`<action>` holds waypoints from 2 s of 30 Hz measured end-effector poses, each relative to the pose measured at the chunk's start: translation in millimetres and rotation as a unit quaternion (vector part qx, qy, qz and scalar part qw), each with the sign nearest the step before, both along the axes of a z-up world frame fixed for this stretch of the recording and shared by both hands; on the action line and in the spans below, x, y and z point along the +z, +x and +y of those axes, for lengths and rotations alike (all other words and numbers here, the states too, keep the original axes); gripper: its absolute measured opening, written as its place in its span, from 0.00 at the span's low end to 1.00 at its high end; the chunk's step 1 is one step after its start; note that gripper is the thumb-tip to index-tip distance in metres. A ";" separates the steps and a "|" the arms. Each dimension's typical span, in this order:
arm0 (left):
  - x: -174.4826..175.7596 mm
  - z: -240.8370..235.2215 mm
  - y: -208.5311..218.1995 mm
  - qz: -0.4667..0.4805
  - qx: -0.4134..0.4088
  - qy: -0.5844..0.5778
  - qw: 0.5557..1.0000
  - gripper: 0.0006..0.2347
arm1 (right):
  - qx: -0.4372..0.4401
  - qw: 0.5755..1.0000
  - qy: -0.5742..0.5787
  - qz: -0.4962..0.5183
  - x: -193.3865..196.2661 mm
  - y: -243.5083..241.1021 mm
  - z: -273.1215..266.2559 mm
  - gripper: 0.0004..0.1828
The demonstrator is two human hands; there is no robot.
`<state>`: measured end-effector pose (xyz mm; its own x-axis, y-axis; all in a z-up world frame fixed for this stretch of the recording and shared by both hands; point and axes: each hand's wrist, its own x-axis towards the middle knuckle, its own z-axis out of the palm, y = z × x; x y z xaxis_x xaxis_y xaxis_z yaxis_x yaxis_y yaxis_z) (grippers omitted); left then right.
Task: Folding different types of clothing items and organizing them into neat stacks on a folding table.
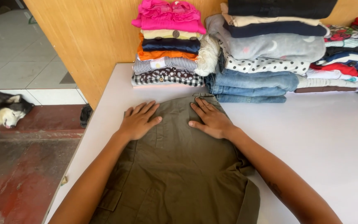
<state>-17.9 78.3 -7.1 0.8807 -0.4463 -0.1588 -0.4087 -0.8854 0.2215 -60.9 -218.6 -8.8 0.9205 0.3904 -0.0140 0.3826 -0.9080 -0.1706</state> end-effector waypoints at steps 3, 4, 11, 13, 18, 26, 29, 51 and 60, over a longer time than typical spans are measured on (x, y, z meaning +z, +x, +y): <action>-7.1 7.5 16.6 -0.006 0.015 0.010 1.000 0.33 | -0.004 1.000 -0.001 0.023 2.4 20.2 4.9 0.47; -7.6 5.8 22.8 -0.005 0.016 0.008 1.000 0.33 | -0.003 1.000 -0.003 0.025 1.3 27.8 4.7 0.47; -19.3 -1.5 69.9 -0.138 0.030 0.060 0.988 0.28 | -0.009 1.000 -0.016 0.009 -7.1 72.7 0.5 0.43; -34.8 1.1 86.8 -0.195 0.020 0.069 0.978 0.28 | -0.005 1.000 -0.008 0.007 -13.0 78.1 -0.8 0.41; -41.0 -0.8 57.6 -0.500 -0.177 0.046 0.847 0.09 | 0.059 0.979 -0.141 -0.137 0.7 24.8 -3.1 0.27; 12.5 -14.7 -90.0 -0.092 -0.152 -0.057 0.982 0.25 | 0.036 0.997 -0.019 -0.062 -14.4 -103.2 -35.4 0.41; -6.3 -31.3 -86.2 -0.075 -0.121 -0.020 0.990 0.31 | 0.089 0.980 -0.052 -0.171 -18.0 -74.0 -56.6 0.39; -26.0 -36.2 -73.9 -0.467 -0.148 -0.025 0.872 0.13 | -0.079 0.992 -0.035 -0.090 -29.1 -136.9 -37.8 0.32; -19.2 -46.7 -182.9 -0.139 -0.181 -0.072 0.971 0.26 | -0.008 0.999 -0.005 -0.044 -20.1 -179.3 1.7 0.40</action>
